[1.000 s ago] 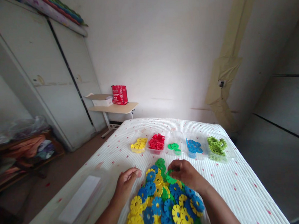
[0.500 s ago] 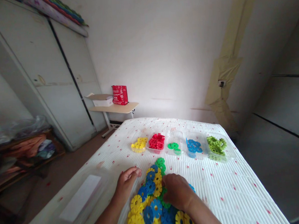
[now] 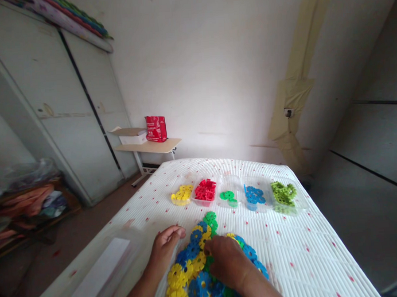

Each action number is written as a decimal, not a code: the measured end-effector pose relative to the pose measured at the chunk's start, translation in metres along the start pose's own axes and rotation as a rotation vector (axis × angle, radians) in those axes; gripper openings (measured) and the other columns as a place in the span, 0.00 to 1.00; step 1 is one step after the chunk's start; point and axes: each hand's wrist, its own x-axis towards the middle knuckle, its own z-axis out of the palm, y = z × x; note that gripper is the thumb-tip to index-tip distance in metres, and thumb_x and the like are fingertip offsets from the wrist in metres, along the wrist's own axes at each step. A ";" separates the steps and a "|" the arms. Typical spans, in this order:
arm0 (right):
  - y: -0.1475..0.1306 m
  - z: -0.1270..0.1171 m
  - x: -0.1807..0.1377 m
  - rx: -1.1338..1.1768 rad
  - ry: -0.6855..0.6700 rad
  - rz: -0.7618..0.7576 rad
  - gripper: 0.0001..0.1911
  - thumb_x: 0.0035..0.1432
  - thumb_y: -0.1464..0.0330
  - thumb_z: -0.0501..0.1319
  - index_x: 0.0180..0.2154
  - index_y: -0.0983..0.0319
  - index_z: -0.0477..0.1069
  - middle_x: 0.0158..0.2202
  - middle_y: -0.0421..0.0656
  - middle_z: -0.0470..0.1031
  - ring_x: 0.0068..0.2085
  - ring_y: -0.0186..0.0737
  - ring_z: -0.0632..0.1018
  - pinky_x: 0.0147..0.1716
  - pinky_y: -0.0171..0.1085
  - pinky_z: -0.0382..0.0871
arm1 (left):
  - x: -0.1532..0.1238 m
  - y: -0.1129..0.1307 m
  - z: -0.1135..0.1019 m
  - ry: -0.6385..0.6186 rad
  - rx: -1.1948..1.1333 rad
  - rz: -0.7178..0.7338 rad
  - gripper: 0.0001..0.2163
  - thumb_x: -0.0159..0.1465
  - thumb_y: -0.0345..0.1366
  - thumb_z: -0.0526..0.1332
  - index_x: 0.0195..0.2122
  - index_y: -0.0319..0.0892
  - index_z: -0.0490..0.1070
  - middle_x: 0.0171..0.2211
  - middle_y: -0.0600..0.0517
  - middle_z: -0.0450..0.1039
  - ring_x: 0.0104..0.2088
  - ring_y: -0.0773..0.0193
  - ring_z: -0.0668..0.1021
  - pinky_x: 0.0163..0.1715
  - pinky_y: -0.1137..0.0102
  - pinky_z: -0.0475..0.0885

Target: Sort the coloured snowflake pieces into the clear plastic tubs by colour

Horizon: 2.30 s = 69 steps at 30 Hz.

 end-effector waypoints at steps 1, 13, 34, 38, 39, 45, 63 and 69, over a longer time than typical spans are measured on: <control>0.000 0.001 0.000 -0.001 -0.007 -0.008 0.22 0.40 0.76 0.56 0.39 0.57 0.74 0.40 0.45 0.77 0.43 0.47 0.75 0.38 0.36 0.61 | 0.000 -0.001 0.000 0.001 -0.001 -0.001 0.14 0.58 0.43 0.56 0.27 0.38 0.74 0.26 0.49 0.76 0.30 0.61 0.76 0.33 0.72 0.68; 0.003 0.002 0.002 0.033 0.028 -0.038 0.16 0.39 0.76 0.56 0.33 0.58 0.74 0.35 0.41 0.75 0.37 0.39 0.74 0.31 0.32 0.58 | -0.001 0.000 0.000 -0.008 -0.011 0.000 0.13 0.58 0.43 0.56 0.27 0.38 0.73 0.26 0.50 0.75 0.30 0.61 0.76 0.32 0.72 0.68; 0.060 -0.035 0.007 0.871 0.036 -0.040 0.10 0.42 0.68 0.61 0.31 0.62 0.67 0.19 0.31 0.57 0.21 0.27 0.60 0.20 0.29 0.51 | -0.001 0.000 0.000 -0.015 -0.019 -0.014 0.13 0.58 0.43 0.56 0.27 0.39 0.73 0.26 0.50 0.76 0.31 0.61 0.76 0.34 0.71 0.68; 0.079 -0.042 0.019 0.853 0.208 0.091 0.10 0.43 0.65 0.61 0.29 0.62 0.68 0.19 0.33 0.64 0.19 0.27 0.62 0.17 0.29 0.54 | 0.000 -0.002 0.001 -0.019 -0.005 0.003 0.13 0.58 0.43 0.56 0.27 0.39 0.73 0.26 0.50 0.75 0.31 0.61 0.76 0.33 0.72 0.68; 0.083 -0.046 0.024 0.833 0.268 0.122 0.09 0.43 0.65 0.61 0.29 0.62 0.68 0.19 0.34 0.65 0.18 0.28 0.64 0.17 0.29 0.56 | 0.000 -0.003 0.001 -0.021 0.000 0.004 0.13 0.58 0.43 0.56 0.27 0.39 0.73 0.26 0.50 0.75 0.31 0.61 0.76 0.33 0.72 0.68; 0.096 -0.072 0.067 0.657 0.541 0.312 0.10 0.49 0.70 0.56 0.37 0.64 0.68 0.24 0.40 0.74 0.21 0.31 0.73 0.20 0.29 0.65 | -0.002 0.001 0.001 -0.014 0.002 -0.004 0.14 0.59 0.44 0.55 0.27 0.39 0.73 0.26 0.50 0.74 0.31 0.61 0.75 0.32 0.73 0.67; 0.094 -0.045 -0.005 0.454 0.232 0.073 0.07 0.48 0.71 0.53 0.28 0.62 0.69 0.23 0.39 0.72 0.23 0.34 0.75 0.25 0.32 0.65 | -0.002 0.005 0.001 -0.023 -0.003 -0.016 0.14 0.58 0.44 0.56 0.27 0.39 0.73 0.26 0.51 0.75 0.31 0.61 0.76 0.32 0.72 0.68; 0.089 -0.039 -0.033 0.335 0.014 -0.002 0.10 0.49 0.74 0.52 0.26 0.61 0.71 0.23 0.38 0.71 0.26 0.33 0.72 0.24 0.29 0.60 | -0.002 0.004 0.001 -0.013 0.004 -0.024 0.14 0.58 0.44 0.56 0.28 0.39 0.73 0.26 0.50 0.75 0.31 0.61 0.76 0.32 0.72 0.68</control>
